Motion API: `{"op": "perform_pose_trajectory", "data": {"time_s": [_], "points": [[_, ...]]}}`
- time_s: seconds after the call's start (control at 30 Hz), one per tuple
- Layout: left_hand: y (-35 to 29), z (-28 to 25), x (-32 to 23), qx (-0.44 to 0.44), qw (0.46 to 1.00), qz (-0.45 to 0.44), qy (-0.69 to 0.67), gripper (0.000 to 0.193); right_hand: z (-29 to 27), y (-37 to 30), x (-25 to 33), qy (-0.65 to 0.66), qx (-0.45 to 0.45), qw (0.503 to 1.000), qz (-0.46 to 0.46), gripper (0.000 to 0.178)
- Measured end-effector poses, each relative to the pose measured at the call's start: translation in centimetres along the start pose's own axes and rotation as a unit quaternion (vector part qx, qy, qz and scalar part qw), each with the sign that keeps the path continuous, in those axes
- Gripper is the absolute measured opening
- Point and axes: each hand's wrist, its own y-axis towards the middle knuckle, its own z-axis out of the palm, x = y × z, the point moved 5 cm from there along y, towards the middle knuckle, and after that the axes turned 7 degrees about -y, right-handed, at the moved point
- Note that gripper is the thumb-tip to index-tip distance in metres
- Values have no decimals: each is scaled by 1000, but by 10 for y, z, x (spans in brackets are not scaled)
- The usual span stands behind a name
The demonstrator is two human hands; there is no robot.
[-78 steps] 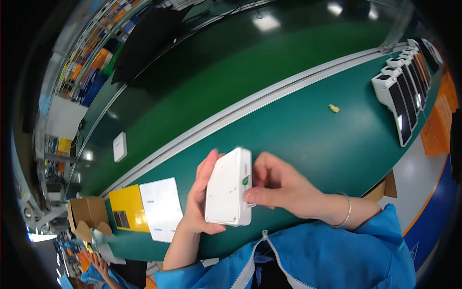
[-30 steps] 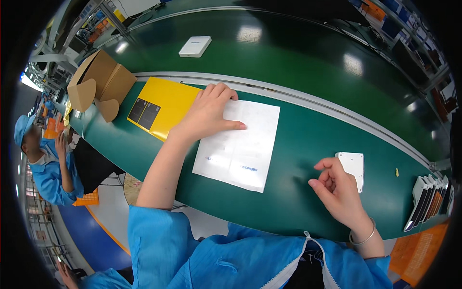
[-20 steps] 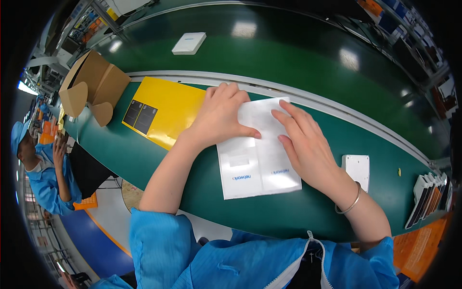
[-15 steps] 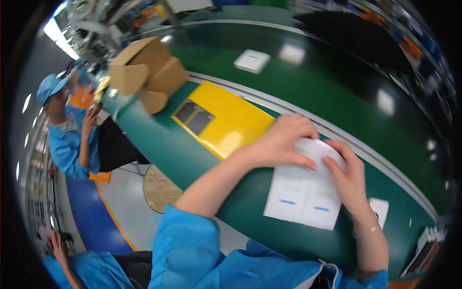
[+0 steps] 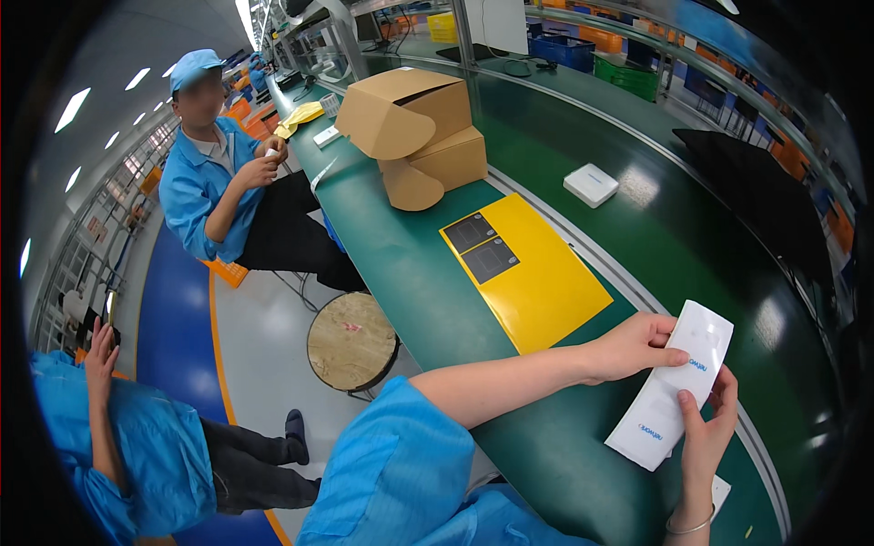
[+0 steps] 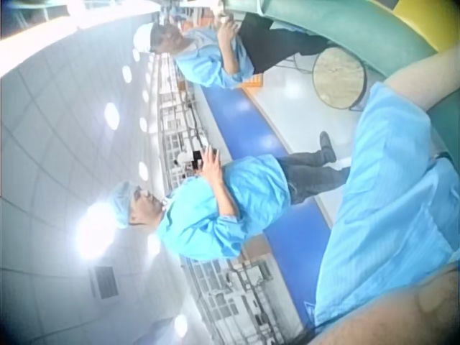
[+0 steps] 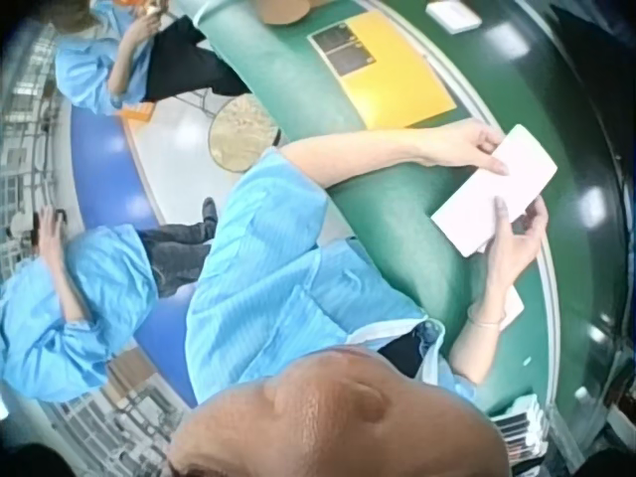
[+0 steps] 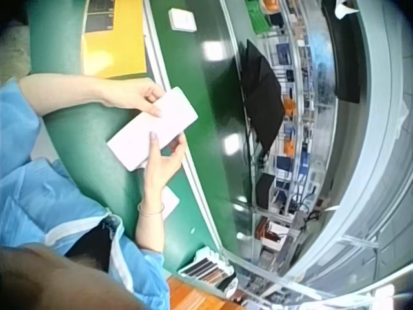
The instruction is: The person applies labels to white electronic devices by hand, using a template guide to position the labels, then places the labeled devices into a cardboard box.
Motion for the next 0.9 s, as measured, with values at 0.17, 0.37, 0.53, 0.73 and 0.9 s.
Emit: {"op": "perform_pose_trajectory", "data": {"time_s": [0.17,0.37,0.53,0.73,0.9], "points": [[2,3,-9,25,999,45,8,38,-5,4,11,-23,-22,997,-65,57],[1,-9,-1,-12,997,39,-63,46,-60,5,9,-30,-32,986,-162,56],[11,-6,-1,-56,998,11,19,46,-113,1,17,169,1,985,-45,47],[0,9,6,1,999,24,40,47,-29,3,37,-188,40,965,-179,55],[-6,12,-7,2,997,66,45,50,-8,8,27,4,17,997,-69,61]]}}
